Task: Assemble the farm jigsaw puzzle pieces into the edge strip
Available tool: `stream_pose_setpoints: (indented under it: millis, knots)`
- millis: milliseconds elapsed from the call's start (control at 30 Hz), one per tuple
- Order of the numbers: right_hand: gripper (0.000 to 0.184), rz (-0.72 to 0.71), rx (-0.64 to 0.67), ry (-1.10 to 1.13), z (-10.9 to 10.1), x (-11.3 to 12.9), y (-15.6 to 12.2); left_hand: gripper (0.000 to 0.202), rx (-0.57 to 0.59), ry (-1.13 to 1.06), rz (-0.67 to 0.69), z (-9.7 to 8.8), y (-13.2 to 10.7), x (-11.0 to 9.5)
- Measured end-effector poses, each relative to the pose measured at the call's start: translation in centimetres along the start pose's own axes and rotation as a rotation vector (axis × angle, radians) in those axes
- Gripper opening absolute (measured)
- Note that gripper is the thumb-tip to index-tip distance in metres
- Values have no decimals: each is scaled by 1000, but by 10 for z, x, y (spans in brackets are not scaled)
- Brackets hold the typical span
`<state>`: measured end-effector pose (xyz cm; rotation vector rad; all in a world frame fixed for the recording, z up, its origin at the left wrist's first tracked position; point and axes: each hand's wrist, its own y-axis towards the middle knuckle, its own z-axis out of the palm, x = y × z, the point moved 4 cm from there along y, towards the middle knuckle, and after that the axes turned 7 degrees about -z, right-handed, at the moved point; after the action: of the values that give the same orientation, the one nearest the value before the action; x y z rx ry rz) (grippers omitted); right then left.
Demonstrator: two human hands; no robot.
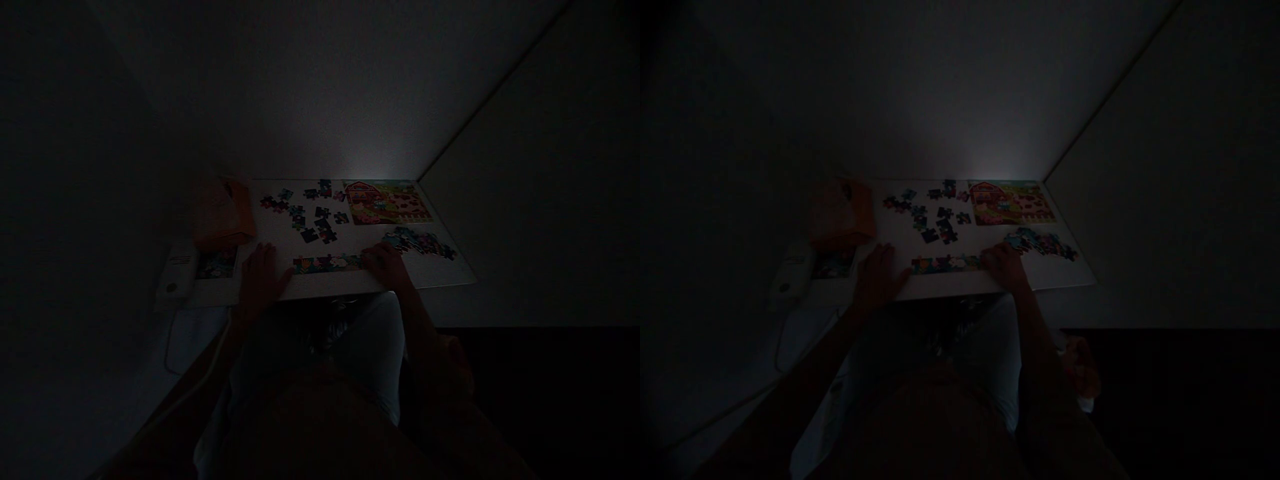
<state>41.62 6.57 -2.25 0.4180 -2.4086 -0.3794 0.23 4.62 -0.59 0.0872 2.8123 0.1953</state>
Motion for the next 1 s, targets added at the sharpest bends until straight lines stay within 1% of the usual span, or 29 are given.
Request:
stream_pose_setpoints:
  millis: [100, 200, 300, 367, 400, 467, 533, 600, 667, 700, 767, 833, 900, 1000]
  knots:
    - [32, 7, -17, 25, 1, -2, 0, 78, -12, -10, -19, 2, -1, 2]
    - [32, 10, -16, 42, 2, -4, 1, 73, -22, -66, -17, 5, -1, 7]
    - [33, 24, 2, 53, 2, -5, 3, 67, -56, -194, -59, 7, 10, 15]
    - [29, 32, 10, 56, 1, -4, 5, 59, -77, -301, -62, 7, 30, 17]
    - [27, 35, 14, 57, 1, -4, 5, 56, -79, -358, -26, 6, 45, 15]
    - [27, 45, 25, 58, 1, -3, 6, 54, -79, -383, 13, 5, 81, 8]
    - [31, 53, 32, 56, 0, -2, 7, 55, -22, -380, 27, 6, 121, -2]
    - [32, 52, 34, 49, 0, -1, 8, 55, 42, -314, 27, 9, 159, -12]
    - [29, 46, 34, 40, 0, -1, 8, 59, 148, -170, 5, 15, 189, -20]
    - [27, 40, 32, 34, 0, -1, 7, 62, 175, -140, -5, 16, 200, -23]
    - [27, 31, 27, 20, 0, -2, 7, 67, 228, -92, 0, 18, 216, -27]
    - [28, 24, 23, 11, 0, -4, 7, 66, 273, -53, 18, 19, 225, -28]
    - [30, 21, 24, 10, 2, -7, 7, 61, 310, -9, 25, 18, 228, -27]
    - [31, 18, 22, 9, 4, -11, 7, 62, 332, 26, 13, 18, 230, -26]
